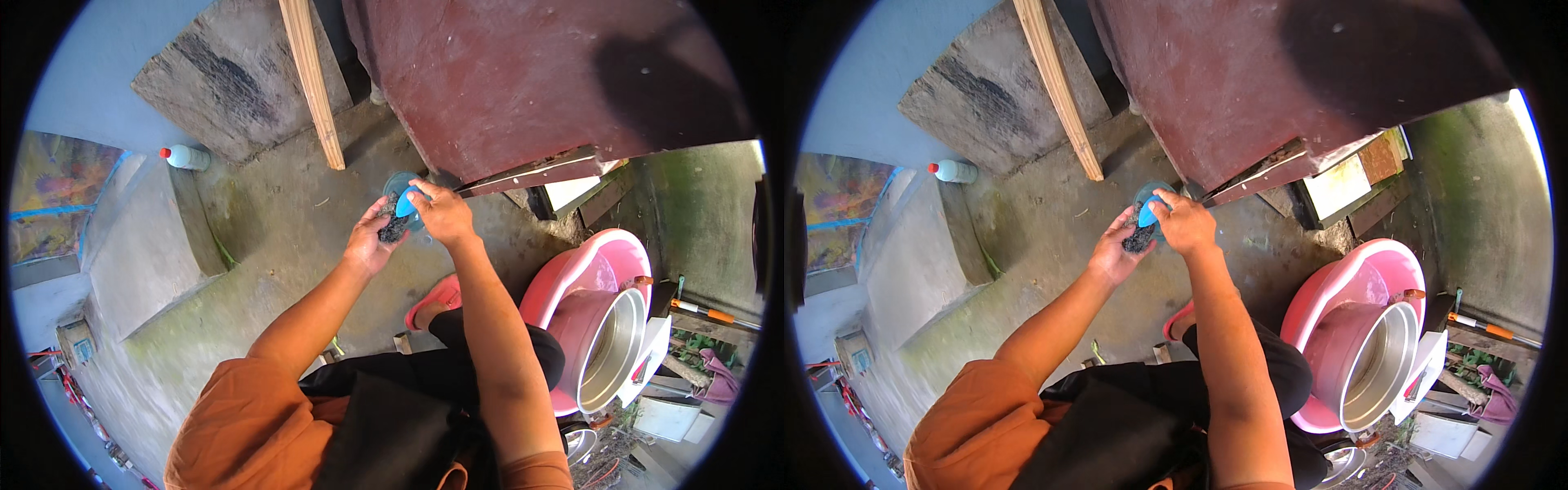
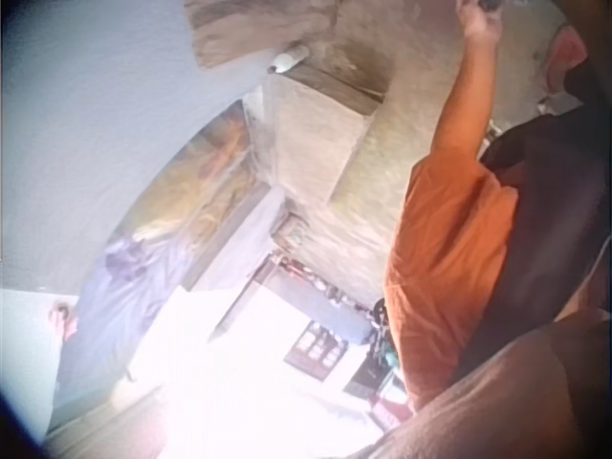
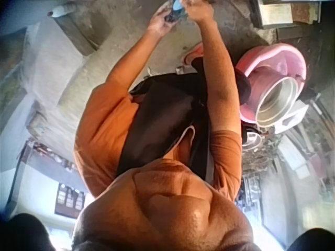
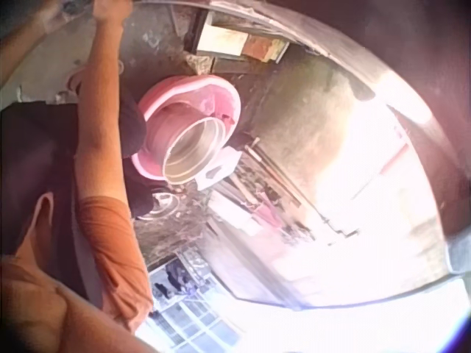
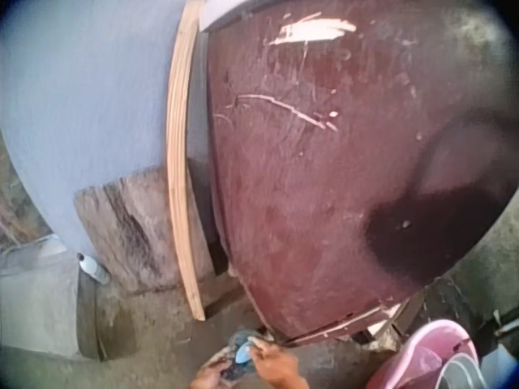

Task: The person is washing a large metal container and a pot in a plastic basin filled with soapy water by scrubbing them with a scouring pad.

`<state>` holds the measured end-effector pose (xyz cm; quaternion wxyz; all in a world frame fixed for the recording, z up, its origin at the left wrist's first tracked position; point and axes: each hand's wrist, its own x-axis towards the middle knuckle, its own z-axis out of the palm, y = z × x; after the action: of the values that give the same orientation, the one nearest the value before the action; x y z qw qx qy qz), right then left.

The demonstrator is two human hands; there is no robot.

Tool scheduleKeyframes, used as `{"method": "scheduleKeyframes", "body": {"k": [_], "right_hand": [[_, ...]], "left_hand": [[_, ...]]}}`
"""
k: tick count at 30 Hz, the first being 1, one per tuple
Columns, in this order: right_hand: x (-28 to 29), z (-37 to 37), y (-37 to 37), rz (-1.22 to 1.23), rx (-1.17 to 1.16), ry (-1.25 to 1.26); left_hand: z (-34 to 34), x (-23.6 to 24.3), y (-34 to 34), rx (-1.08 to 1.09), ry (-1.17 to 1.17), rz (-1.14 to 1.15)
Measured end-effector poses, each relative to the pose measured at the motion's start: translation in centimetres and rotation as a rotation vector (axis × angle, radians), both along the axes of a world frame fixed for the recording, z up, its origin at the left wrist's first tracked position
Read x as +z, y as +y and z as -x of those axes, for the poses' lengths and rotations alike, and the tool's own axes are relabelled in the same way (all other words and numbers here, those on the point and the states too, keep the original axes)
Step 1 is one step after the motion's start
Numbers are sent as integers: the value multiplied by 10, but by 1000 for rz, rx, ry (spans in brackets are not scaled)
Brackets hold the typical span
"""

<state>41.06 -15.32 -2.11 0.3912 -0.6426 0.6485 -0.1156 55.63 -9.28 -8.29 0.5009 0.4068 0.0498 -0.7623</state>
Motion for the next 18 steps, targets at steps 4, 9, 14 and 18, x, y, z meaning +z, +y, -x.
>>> {"method": "scheduleKeyframes", "body": {"k": [4, 9, 14, 18], "right_hand": [[7, -5, -1, -38, 19, 156], [4, -3, -8, -129, 75, 230], [0, -7, -10, -183, 101, 251], [-5, 1, -6, 14, 113, 267]], "left_hand": [[-2, -9, -1, 22, 86, -21], [-6, -9, 0, 64, 82, -59], [-12, -9, 3, 95, 73, -105], [-8, -18, 12, 50, 91, -46]]}}
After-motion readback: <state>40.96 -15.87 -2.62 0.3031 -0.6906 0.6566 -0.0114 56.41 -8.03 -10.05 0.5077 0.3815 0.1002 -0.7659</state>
